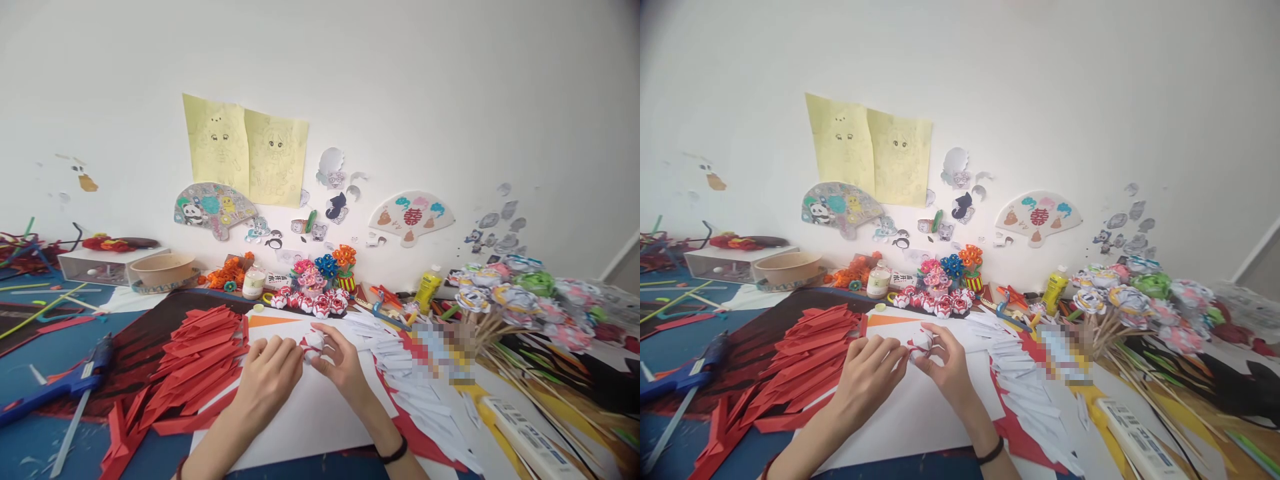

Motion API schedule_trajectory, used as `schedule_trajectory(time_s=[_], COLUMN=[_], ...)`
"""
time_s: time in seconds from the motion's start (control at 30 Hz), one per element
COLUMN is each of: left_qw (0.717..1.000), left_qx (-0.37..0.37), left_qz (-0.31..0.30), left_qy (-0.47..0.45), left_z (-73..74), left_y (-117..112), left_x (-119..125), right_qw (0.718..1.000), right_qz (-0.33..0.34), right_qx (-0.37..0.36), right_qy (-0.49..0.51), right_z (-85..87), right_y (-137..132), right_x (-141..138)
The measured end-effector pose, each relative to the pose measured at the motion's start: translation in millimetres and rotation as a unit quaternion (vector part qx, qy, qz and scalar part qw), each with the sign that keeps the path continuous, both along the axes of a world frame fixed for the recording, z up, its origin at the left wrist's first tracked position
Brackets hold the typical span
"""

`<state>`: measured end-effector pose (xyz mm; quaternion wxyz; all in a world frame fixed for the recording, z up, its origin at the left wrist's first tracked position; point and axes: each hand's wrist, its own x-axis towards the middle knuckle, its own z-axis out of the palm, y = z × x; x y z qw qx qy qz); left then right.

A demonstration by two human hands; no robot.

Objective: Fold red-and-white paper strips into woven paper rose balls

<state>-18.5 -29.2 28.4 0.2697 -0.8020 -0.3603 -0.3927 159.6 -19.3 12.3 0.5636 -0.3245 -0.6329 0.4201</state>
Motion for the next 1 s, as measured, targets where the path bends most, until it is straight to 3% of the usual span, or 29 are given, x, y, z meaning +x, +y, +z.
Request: schedule_trajectory(time_s=[0.1,0.17,0.3,0.43,1.0], left_qw=[0.998,0.999,0.987,0.965,0.949], left_qx=[0.051,0.04,-0.098,-0.206,-0.253], left_qz=[0.008,0.001,-0.04,-0.056,-0.128], left_qy=[0.033,0.0,-0.121,-0.153,-0.14], left_z=[-5.6,-3.6,9.3,15.7,9.8], left_y=[-1,-3,-3,1,6], left_x=[0,0,-1,-4,-5], right_qw=[1.0,1.0,0.999,0.998,0.997], right_qz=[0.002,0.008,0.027,0.046,0.066], right_qx=[0.003,0.002,-0.008,-0.001,0.029], right_qy=[0.002,0.011,0.036,0.046,0.038], right_z=[-1.5,0.1,6.7,9.6,6.8], right_y=[0,-1,-3,-3,-2], right_x=[-1,0,2,3,6])
